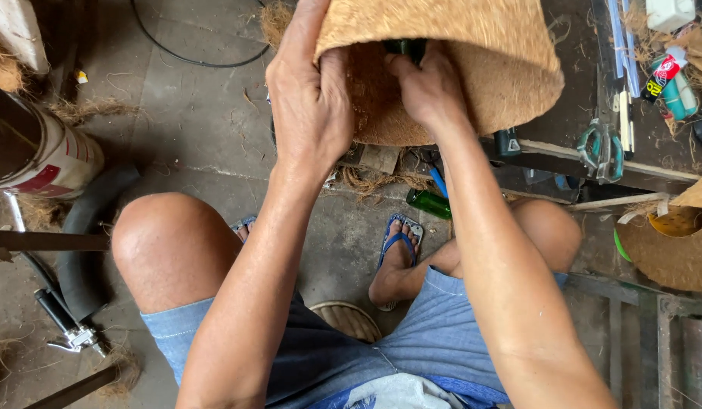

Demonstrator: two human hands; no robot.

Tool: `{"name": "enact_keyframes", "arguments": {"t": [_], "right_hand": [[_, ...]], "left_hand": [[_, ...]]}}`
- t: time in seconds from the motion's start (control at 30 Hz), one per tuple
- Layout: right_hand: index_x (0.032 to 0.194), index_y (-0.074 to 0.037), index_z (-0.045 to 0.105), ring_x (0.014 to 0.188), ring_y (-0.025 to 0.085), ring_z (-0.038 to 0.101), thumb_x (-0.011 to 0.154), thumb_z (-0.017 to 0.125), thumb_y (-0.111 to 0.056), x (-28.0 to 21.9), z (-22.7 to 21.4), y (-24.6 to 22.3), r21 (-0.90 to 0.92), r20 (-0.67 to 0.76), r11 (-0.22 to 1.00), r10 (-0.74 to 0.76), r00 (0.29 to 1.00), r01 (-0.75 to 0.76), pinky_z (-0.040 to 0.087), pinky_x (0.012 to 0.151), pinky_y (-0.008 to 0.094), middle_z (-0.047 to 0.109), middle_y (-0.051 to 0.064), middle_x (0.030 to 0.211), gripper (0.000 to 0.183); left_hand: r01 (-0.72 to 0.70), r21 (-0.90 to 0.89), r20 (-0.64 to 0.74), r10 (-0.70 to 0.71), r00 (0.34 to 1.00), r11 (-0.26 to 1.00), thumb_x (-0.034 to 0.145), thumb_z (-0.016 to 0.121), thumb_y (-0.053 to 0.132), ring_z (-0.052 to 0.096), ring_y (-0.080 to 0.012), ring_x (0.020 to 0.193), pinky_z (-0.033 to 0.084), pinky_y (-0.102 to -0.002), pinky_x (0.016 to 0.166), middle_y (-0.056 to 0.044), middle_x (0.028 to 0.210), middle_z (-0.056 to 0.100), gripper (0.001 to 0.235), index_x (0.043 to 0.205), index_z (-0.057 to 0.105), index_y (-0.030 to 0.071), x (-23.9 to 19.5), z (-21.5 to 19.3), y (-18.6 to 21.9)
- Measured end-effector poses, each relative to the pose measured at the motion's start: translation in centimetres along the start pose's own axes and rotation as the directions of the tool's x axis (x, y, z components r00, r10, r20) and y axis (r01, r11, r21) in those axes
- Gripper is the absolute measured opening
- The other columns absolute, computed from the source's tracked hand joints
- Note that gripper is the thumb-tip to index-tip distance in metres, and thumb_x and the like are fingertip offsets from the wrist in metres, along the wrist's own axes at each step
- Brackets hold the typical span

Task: The person uses a green glass bottle to press and smooth the inside of a cylindrical coconut fiber mat. They repeatedly rotate the bottle along the inner surface to shape and compact the material.

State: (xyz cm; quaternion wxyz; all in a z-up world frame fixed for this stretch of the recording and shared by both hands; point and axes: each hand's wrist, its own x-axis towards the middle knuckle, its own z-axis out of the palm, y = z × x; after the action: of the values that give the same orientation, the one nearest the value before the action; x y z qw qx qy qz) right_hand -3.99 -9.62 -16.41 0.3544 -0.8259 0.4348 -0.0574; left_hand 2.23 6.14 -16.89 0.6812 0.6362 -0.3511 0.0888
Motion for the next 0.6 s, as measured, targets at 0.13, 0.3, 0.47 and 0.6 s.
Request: {"name": "enact_keyframes", "arguments": {"t": [0.13,0.3,0.47,0.6], "right_hand": [[0.130,-0.015,0.042,0.110,0.032,0.068,0.094,0.054,-0.036,-0.9,-1.2,-0.1,0.025,-0.121,0.995,-0.088,0.989,0.092,0.054,0.095,0.043,0.068,0.009,0.124,0.043],[0.097,-0.018,0.048,0.054,0.008,0.035,0.107,0.047,-0.050,0.5,-3.4,-0.3,-0.123,-0.108,0.992,-0.012,0.994,-0.001,0.030,0.045,0.028,0.036,-0.007,0.069,0.034],[0.131,-0.007,0.039,0.053,0.016,0.054,0.106,0.050,-0.036,0.7,-2.7,0.0,-0.247,-0.120,0.956,-0.191,0.974,0.157,0.047,0.044,0.035,0.055,0.001,0.074,0.040],[0.141,0.007,0.035,0.057,0.034,0.059,0.104,0.053,-0.032,2.3,-1.7,1.9,-0.350,-0.210,0.882,-0.404,0.890,0.317,0.043,0.051,0.053,0.058,0.010,0.068,0.056]], "left_hand": [[0.129,-0.101,-0.072,-0.136,0.988,0.987,0.104,0.041,0.012,0.063,-0.0124,0.103,0.052,-0.032,0.091,0.002,0.113,0.071,0.039,0.138,0.051,0.027,0.0,0.4,0.6],[0.107,-0.191,-0.225,-0.149,0.963,0.976,0.103,0.039,-0.004,0.043,-0.0207,0.156,0.037,-0.033,0.135,-0.004,0.158,0.049,0.052,0.149,0.047,0.018,-1.1,2.8,-2.3],[0.176,-0.183,-0.149,-0.205,0.967,0.967,0.103,0.038,0.000,0.046,-0.0213,0.155,0.041,-0.034,0.131,-0.003,0.159,0.050,0.056,0.151,0.043,0.027,-1.7,2.6,-2.2],[0.154,-0.138,-0.135,-0.173,0.976,0.978,0.104,0.039,0.000,0.047,-0.0221,0.155,0.043,-0.037,0.132,-0.001,0.159,0.050,0.055,0.151,0.043,0.028,-2.1,2.4,-2.5]]}}
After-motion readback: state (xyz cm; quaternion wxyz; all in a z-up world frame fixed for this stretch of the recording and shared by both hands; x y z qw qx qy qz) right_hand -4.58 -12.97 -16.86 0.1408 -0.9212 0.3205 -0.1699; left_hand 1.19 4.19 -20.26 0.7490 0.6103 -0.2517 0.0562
